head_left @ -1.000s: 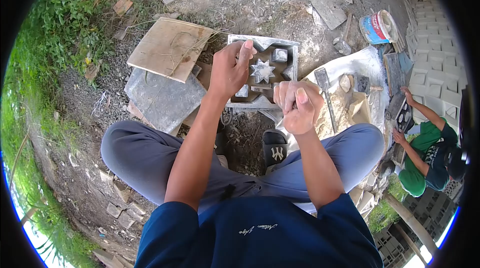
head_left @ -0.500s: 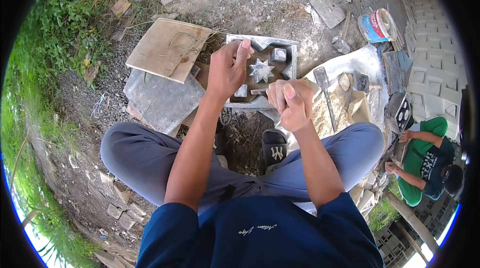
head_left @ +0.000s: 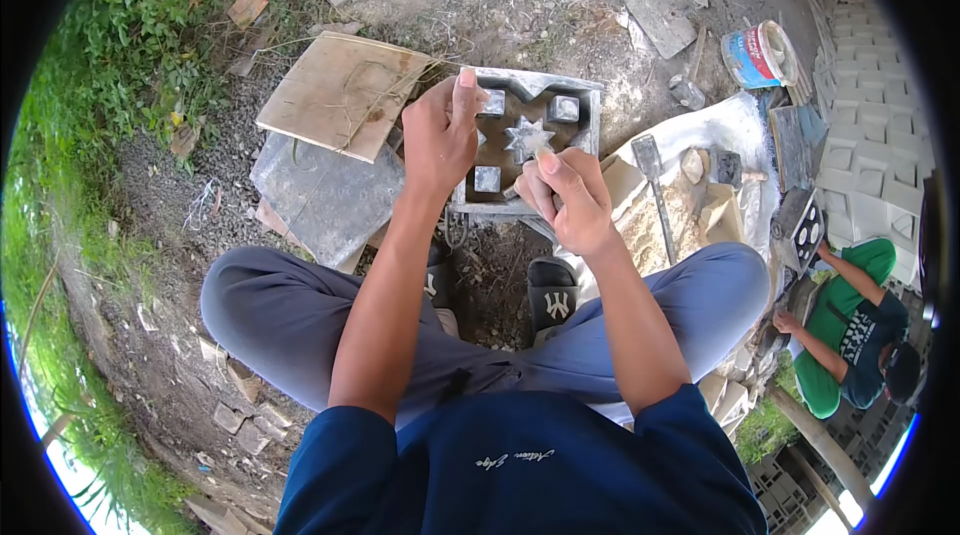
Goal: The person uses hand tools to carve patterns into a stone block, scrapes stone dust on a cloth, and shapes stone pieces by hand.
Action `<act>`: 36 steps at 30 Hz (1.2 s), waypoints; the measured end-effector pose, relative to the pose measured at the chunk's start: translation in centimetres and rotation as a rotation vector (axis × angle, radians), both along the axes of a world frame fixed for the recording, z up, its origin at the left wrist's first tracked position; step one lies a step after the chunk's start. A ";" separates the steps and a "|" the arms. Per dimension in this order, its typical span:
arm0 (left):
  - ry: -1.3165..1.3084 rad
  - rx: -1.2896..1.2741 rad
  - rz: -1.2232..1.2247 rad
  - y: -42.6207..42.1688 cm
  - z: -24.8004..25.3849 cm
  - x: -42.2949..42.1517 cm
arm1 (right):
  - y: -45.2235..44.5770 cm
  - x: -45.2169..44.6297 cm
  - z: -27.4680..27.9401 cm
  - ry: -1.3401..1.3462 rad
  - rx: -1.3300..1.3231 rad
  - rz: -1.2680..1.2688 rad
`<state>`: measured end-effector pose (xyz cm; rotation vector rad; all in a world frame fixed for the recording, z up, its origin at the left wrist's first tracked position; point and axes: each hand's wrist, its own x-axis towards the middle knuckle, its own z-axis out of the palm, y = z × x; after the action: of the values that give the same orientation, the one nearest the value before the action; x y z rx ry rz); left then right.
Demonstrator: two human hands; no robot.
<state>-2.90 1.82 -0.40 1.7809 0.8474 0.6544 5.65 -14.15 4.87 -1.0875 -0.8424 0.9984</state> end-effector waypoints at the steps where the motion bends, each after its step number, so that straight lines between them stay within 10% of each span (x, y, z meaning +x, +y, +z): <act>1: -0.014 0.002 -0.007 0.1 0.1 0.2 | 0.0 0.0 0.1 0.000 0.026 -0.011; 36: -0.231 -0.250 0.412 1.6 0.4 -1.5 | 2.9 -1.0 2.3 -0.056 0.351 -0.259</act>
<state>-4.44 3.39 0.00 1.2874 1.0929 0.9549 4.63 -11.24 7.17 -0.8970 -0.8589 0.5801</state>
